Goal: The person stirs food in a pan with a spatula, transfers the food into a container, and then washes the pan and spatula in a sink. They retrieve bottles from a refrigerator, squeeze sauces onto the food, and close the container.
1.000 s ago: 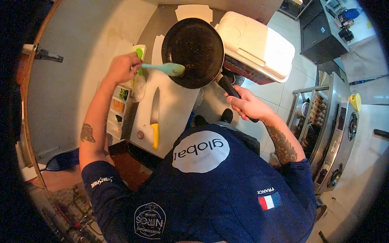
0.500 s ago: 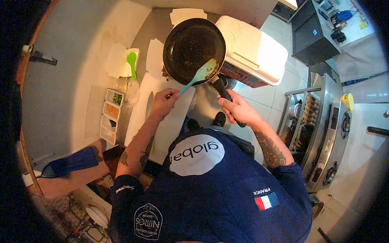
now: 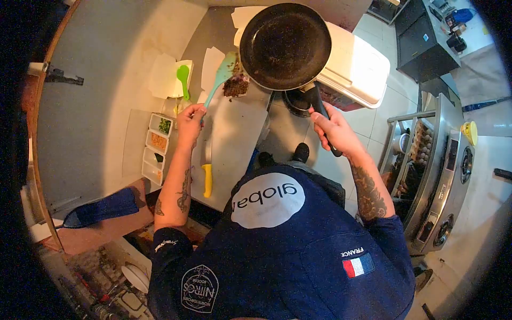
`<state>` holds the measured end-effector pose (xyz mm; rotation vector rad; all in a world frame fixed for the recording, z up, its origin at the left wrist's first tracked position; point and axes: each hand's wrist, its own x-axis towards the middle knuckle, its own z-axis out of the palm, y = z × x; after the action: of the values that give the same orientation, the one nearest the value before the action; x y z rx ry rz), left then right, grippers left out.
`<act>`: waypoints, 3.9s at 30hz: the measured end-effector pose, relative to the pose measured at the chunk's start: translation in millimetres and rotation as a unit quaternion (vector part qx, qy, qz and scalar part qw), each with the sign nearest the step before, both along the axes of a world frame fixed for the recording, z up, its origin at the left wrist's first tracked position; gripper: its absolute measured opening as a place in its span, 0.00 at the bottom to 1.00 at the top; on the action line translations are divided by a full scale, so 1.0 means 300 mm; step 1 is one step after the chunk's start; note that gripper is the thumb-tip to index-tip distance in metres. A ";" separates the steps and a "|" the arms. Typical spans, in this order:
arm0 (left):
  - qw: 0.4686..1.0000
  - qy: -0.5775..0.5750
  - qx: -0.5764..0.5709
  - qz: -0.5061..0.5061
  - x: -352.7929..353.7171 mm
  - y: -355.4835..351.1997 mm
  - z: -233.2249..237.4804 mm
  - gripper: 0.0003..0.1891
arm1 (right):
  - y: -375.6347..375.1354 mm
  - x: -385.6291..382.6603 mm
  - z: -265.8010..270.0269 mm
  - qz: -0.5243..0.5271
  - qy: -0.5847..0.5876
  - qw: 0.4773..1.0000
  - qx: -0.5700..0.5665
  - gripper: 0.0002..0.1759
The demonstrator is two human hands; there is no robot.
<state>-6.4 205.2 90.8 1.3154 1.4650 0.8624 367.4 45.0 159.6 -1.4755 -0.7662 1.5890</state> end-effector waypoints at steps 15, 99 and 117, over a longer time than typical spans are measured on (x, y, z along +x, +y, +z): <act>0.894 0.391 0.218 0.000 -0.015 -0.079 -0.160 0.07 | 0.100 -0.086 -0.108 0.048 -0.175 0.982 0.051 0.14; 1.000 0.014 -0.002 0.010 0.316 -0.184 -0.063 0.32 | 0.164 -0.154 -0.235 0.167 -0.379 0.897 0.157 0.18; 0.975 0.197 0.054 0.090 0.093 -0.027 -0.412 0.15 | -0.049 -0.087 -0.014 -0.053 0.129 0.990 0.015 0.20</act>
<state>21.4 197.2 -32.9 1.5130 1.8914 0.8371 341.4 30.4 155.3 -1.2377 -0.5519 1.6383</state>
